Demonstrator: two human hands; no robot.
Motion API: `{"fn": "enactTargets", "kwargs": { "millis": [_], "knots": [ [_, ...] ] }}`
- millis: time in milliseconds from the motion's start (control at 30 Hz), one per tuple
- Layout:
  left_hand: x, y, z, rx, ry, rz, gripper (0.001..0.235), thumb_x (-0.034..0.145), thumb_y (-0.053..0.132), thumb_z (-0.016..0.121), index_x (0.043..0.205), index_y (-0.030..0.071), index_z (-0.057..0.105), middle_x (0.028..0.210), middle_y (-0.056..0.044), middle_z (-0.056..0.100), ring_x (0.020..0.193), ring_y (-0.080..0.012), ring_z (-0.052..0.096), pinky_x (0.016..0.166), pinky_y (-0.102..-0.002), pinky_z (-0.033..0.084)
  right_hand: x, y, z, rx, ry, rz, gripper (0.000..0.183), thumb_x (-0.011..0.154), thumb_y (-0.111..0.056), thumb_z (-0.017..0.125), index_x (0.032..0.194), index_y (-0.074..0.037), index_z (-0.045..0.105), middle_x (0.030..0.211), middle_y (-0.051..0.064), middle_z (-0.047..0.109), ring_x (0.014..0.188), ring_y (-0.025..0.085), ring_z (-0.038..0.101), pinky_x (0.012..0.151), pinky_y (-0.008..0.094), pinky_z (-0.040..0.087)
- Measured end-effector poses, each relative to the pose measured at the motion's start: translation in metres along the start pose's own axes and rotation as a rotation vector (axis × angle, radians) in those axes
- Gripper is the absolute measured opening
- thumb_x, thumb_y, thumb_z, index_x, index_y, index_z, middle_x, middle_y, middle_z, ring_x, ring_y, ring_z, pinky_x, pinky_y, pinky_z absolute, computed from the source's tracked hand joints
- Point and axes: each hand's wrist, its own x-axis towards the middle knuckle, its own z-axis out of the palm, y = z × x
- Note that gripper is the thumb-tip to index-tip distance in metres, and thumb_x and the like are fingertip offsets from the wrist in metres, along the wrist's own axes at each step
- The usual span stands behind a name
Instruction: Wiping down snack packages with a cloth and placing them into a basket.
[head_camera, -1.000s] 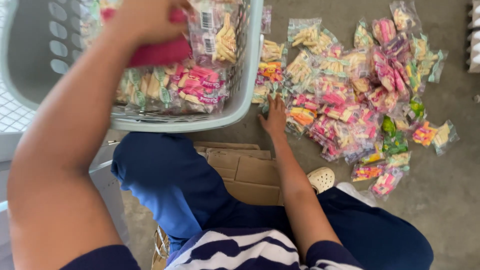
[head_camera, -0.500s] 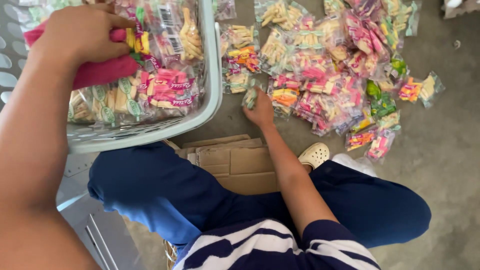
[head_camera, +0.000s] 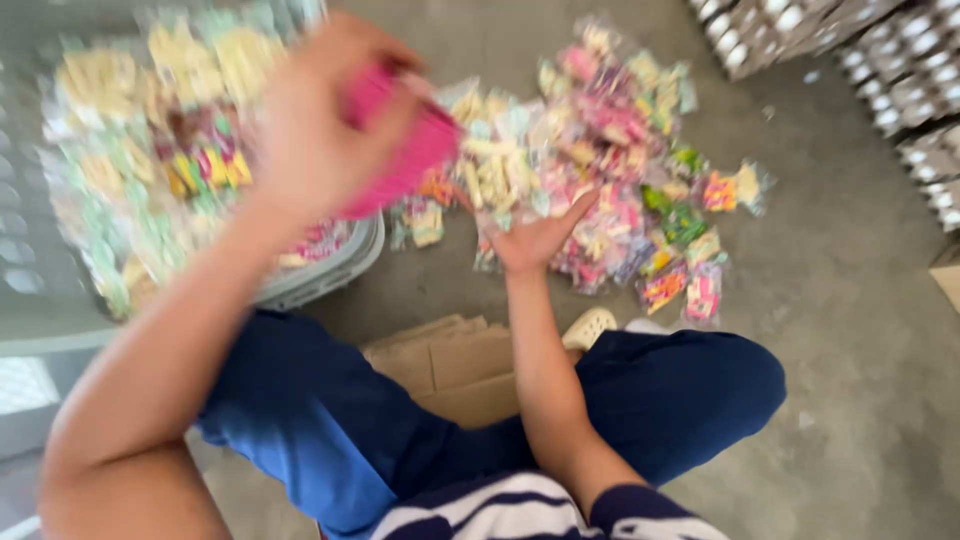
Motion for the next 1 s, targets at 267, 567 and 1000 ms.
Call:
{"fn": "enactTargets", "kwargs": {
  "millis": [267, 567, 1000],
  "knots": [
    [0.017, 0.069, 0.095, 0.265, -0.003, 0.171, 0.063, 0.077, 0.063, 0.079, 0.112, 0.012, 0.067, 0.113, -0.016, 0.059, 0.103, -0.0345, 0.059, 0.076, -0.054, 0.051, -0.008, -0.037, 0.053, -0.052, 0.059, 0.148, 0.053, 0.115, -0.048, 0.039, 0.154, -0.013, 0.051, 0.156, 0.009, 0.053, 0.144, 0.03, 0.049, 0.123, 0.056, 0.038],
    [-0.004, 0.072, 0.155, 0.095, -0.176, 0.549, 0.035, 0.079, 0.036, 0.077, 0.107, 0.017, 0.068, 0.111, -0.008, 0.063, 0.1, -0.0313, 0.064, 0.077, -0.046, 0.056, -0.034, -0.067, 0.027, -0.102, 0.302, 0.09, 0.049, 0.104, -0.046, 0.041, 0.138, -0.015, 0.06, 0.135, 0.011, 0.069, 0.127, 0.029, 0.061, 0.105, 0.05, 0.046],
    [-0.003, 0.073, 0.192, -0.023, -0.162, 0.472, 0.033, 0.084, 0.038, 0.077, 0.103, 0.012, 0.069, 0.101, -0.01, 0.063, 0.082, -0.0272, 0.068, 0.069, -0.043, 0.053, -0.042, -0.098, -0.07, -0.068, 0.219, -0.078, 0.05, 0.106, -0.044, 0.043, 0.137, -0.009, 0.059, 0.134, 0.013, 0.065, 0.123, 0.03, 0.063, 0.11, 0.048, 0.047]
  ]
}}
